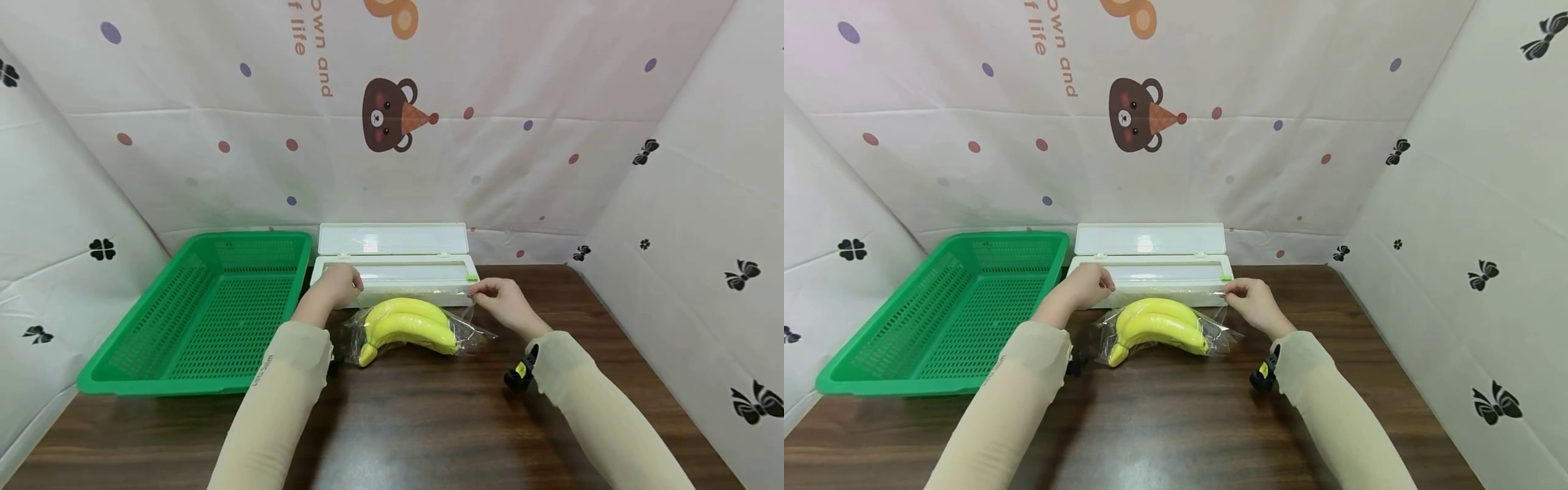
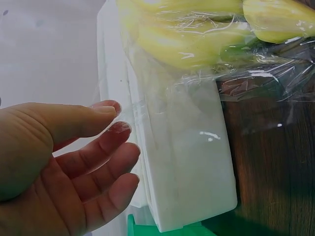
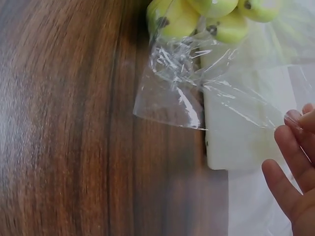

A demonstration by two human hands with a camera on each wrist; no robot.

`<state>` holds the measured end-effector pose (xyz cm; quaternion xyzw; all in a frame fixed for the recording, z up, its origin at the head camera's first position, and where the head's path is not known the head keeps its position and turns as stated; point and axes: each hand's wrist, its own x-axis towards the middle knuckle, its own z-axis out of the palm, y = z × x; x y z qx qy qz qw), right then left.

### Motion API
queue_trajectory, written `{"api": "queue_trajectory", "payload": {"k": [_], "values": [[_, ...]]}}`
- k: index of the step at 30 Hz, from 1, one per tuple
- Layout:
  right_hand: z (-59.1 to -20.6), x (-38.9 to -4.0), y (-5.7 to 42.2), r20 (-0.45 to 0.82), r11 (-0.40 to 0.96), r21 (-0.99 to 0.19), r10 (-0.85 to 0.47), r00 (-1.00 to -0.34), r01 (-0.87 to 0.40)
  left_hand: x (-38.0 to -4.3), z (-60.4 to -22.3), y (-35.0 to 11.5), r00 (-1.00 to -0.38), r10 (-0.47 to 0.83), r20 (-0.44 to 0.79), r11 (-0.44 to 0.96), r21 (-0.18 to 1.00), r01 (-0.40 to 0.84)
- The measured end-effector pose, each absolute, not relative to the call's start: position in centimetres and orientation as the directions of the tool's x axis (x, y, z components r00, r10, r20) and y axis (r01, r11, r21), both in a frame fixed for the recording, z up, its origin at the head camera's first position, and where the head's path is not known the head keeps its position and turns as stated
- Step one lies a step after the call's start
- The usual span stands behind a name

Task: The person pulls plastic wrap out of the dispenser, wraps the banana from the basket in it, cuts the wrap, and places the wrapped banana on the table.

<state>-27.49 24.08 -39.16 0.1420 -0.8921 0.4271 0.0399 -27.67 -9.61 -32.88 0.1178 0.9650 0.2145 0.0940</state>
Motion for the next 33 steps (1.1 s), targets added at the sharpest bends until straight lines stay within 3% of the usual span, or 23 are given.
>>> {"api": "queue_trajectory", "payload": {"k": [14, 21, 33], "values": [[-38.9, -26.3, 24.7, 0.162, 0.536, -0.796, -0.262, -0.951, -0.283, -26.7, -32.9, -10.6, -0.957, 0.25, -0.149, 0.9, 0.4, 0.173], [-39.1, -25.8, 25.0, 0.169, 0.572, -0.745, -0.334, -0.927, -0.343, -26.2, -33.1, -10.5, -0.958, 0.214, -0.19, 0.934, 0.326, 0.144], [-40.4, -25.7, 25.3, 0.155, 0.578, -0.742, -0.343, -0.926, -0.339, -25.5, -33.9, -10.6, -0.961, 0.196, -0.195, 0.949, 0.283, 0.136]]}}
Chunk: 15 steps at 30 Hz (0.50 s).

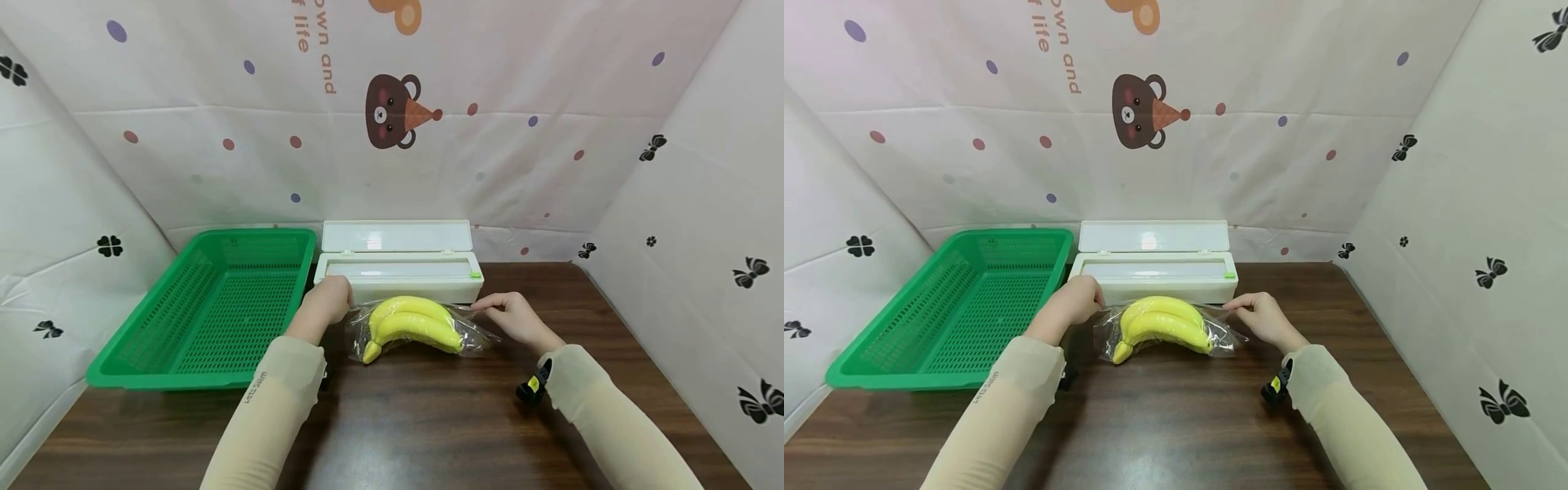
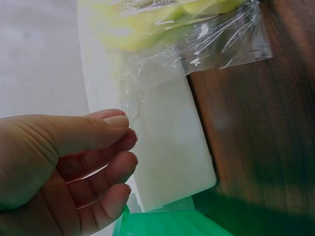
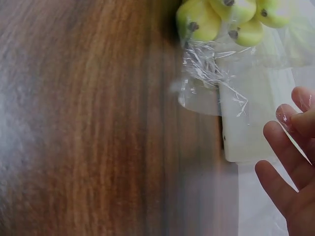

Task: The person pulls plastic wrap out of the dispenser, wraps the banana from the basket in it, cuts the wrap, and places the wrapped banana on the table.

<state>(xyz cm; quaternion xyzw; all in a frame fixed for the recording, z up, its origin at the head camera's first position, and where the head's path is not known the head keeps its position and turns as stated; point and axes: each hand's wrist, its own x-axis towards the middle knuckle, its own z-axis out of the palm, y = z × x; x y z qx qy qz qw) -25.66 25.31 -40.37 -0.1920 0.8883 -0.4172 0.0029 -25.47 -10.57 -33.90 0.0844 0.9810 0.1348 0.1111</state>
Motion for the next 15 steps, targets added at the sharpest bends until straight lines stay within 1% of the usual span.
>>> {"api": "queue_trajectory", "payload": {"k": [4, 10, 15], "values": [[-40.6, -25.6, 25.3, 0.154, 0.595, -0.724, -0.352, -0.923, -0.348, -25.4, -34.2, -10.4, -0.957, 0.203, -0.206, 0.949, 0.281, 0.141], [-40.3, -25.2, 25.2, 0.167, 0.637, -0.665, -0.382, -0.909, -0.39, -25.1, -34.7, -10.6, -0.944, 0.248, -0.216, 0.924, 0.346, 0.163], [-40.1, -24.8, 25.1, 0.103, 0.665, -0.665, -0.369, -0.924, -0.34, -24.7, -35.0, -10.8, -0.941, 0.26, -0.218, 0.91, 0.381, 0.163]]}}
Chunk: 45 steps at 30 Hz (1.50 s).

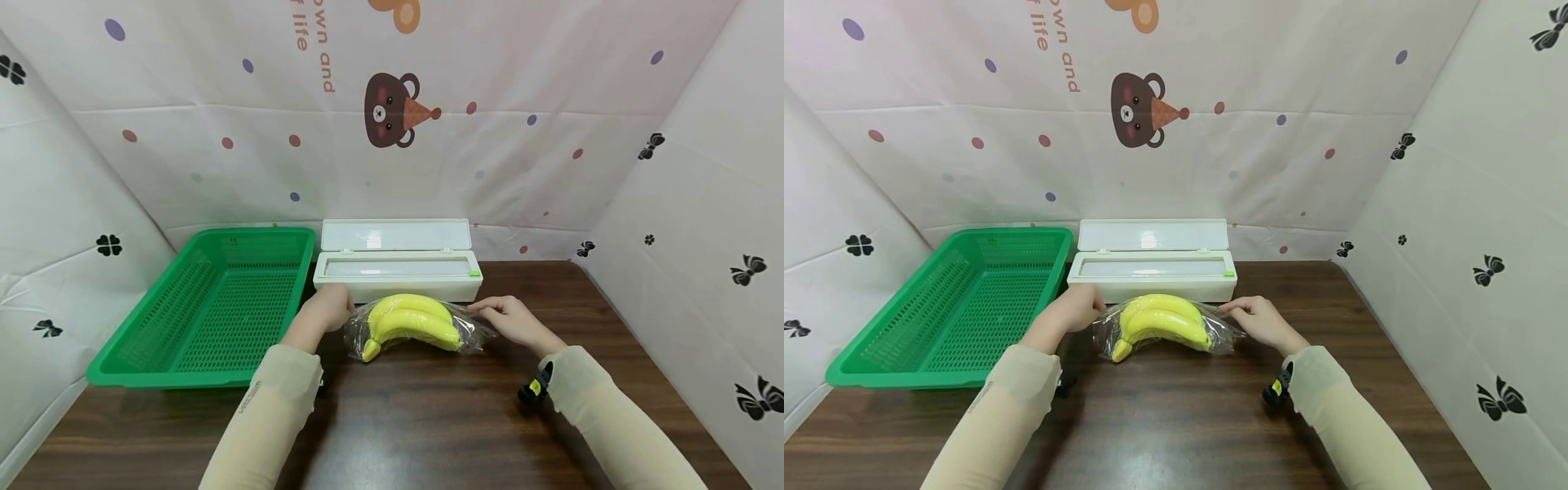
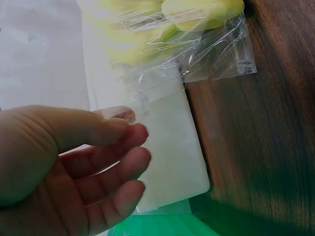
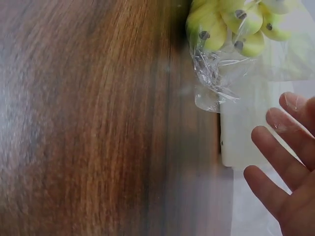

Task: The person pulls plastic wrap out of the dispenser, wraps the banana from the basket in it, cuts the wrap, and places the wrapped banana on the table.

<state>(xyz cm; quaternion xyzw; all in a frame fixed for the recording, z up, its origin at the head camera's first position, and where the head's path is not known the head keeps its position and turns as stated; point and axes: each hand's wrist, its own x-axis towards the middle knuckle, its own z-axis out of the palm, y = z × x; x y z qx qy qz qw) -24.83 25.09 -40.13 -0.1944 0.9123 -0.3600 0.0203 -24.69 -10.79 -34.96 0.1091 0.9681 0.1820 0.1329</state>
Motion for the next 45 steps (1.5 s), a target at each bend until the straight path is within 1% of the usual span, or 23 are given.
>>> {"api": "queue_trajectory", "payload": {"k": [3, 8, 11, 13, 16, 21, 25, 27, 30, 34, 39, 45], "values": [[-40.0, -24.7, 25.0, 0.063, 0.669, -0.685, -0.34, -0.938, -0.288, -24.3, -35.1, -11.0, -0.946, 0.267, -0.182, 0.898, 0.403, 0.176], [-39.5, -24.4, 24.7, 0.066, 0.69, -0.678, -0.288, -0.955, -0.255, -23.5, -34.8, -10.6, -0.964, 0.239, -0.116, 0.907, 0.382, 0.178], [-39.0, -24.1, 24.3, 0.09, 0.692, -0.668, -0.289, -0.953, -0.273, -23.0, -34.5, -10.1, -0.97, 0.24, -0.042, 0.916, 0.34, 0.212], [-38.6, -23.9, 24.0, 0.106, 0.691, -0.657, -0.312, -0.944, -0.302, -22.7, -34.5, -9.7, -0.963, 0.269, 0.021, 0.911, 0.318, 0.262], [-38.0, -23.4, 23.4, 0.116, 0.688, -0.636, -0.363, -0.925, -0.349, -22.4, -34.7, -8.9, -0.939, 0.335, 0.082, 0.889, 0.303, 0.343], [-37.2, -22.8, 22.1, 0.121, 0.68, -0.581, -0.471, -0.874, -0.446, -22.0, -35.0, -7.6, -0.902, 0.426, 0.069, 0.855, 0.295, 0.427], [-36.8, -22.6, 21.1, 0.117, 0.661, -0.536, -0.559, -0.821, -0.526, -21.8, -35.5, -7.0, -0.891, 0.452, 0.043, 0.849, 0.286, 0.444], [-36.8, -22.5, 20.6, 0.105, 0.666, -0.51, -0.579, -0.808, -0.544, -21.8, -35.8, -6.9, -0.889, 0.456, 0.033, 0.848, 0.288, 0.445], [-36.8, -22.4, 20.0, 0.077, 0.679, -0.494, -0.587, -0.806, -0.542, -21.8, -36.2, -6.8, -0.889, 0.458, 0.019, 0.84, 0.316, 0.44], [-37.1, -22.3, 19.6, 0.048, 0.686, -0.508, -0.581, -0.813, -0.521, -21.9, -36.5, -6.7, -0.892, 0.452, 0.007, 0.835, 0.347, 0.426], [-37.3, -22.3, 19.5, 0.053, 0.672, -0.523, -0.588, -0.807, -0.524, -22.0, -36.7, -6.7, -0.89, 0.455, 0.015, 0.839, 0.329, 0.434], [-37.3, -22.4, 19.3, 0.058, 0.674, -0.512, -0.592, -0.804, -0.533, -22.0, -37.0, -6.6, -0.885, 0.462, 0.054, 0.835, 0.312, 0.454]]}}
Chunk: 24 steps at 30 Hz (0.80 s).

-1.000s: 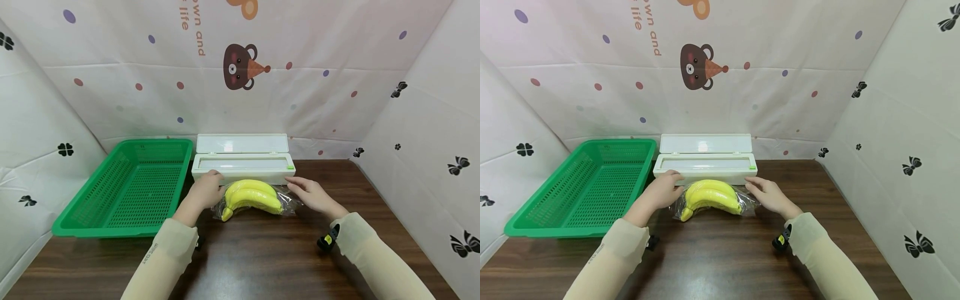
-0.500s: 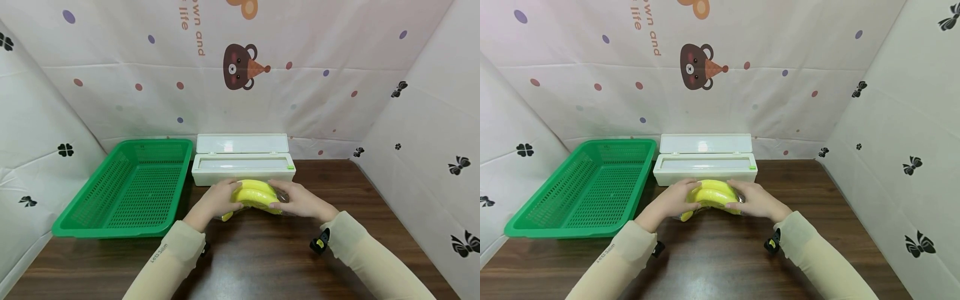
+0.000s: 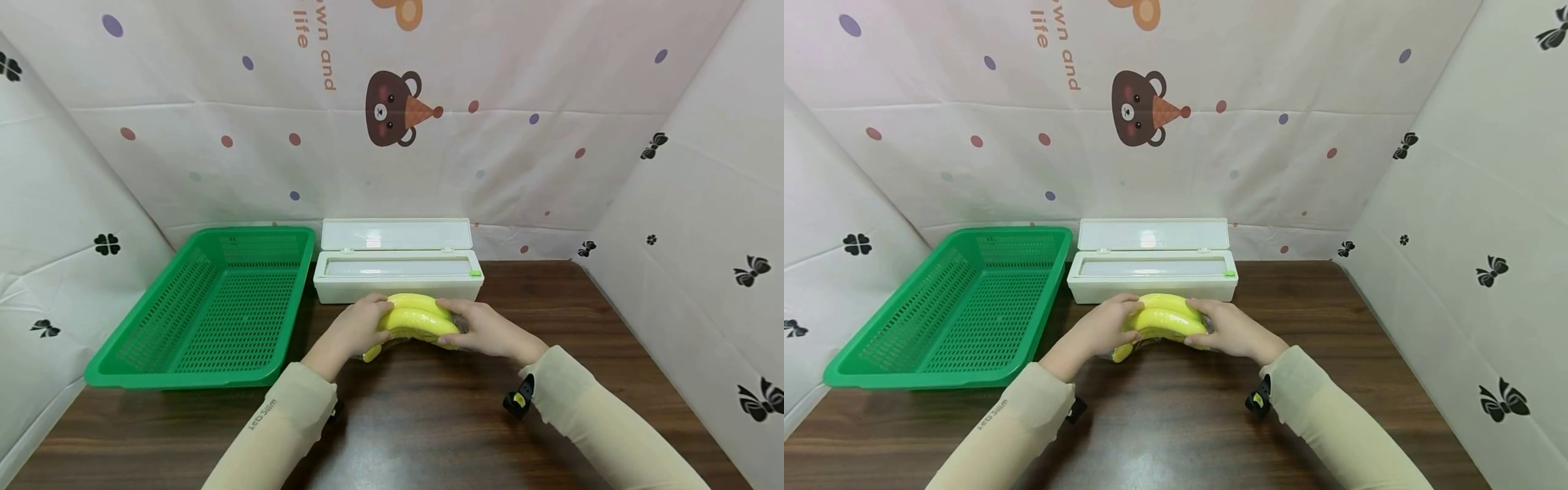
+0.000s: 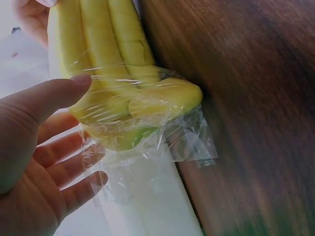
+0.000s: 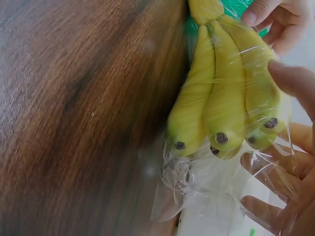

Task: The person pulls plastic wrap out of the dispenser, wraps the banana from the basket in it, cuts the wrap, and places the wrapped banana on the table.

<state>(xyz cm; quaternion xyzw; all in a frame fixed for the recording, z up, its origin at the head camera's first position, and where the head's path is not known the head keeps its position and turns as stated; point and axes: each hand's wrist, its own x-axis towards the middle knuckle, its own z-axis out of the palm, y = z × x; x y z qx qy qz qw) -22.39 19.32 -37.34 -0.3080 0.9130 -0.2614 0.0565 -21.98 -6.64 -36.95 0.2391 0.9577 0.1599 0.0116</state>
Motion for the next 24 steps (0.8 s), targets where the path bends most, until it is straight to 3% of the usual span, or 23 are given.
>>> {"api": "queue_trajectory", "payload": {"k": [14, 24], "values": [[-37.72, -22.77, 18.67, 0.186, 0.686, -0.412, -0.581, -0.792, -0.6, -21.97, -37.6, -6.09, -0.879, 0.446, 0.171, 0.839, 0.264, 0.477], [-37.35, -22.95, 18.54, 0.121, 0.686, -0.512, -0.538, -0.834, -0.517, -22.27, -37.35, -6.23, -0.873, 0.472, 0.121, 0.83, 0.273, 0.486]]}}
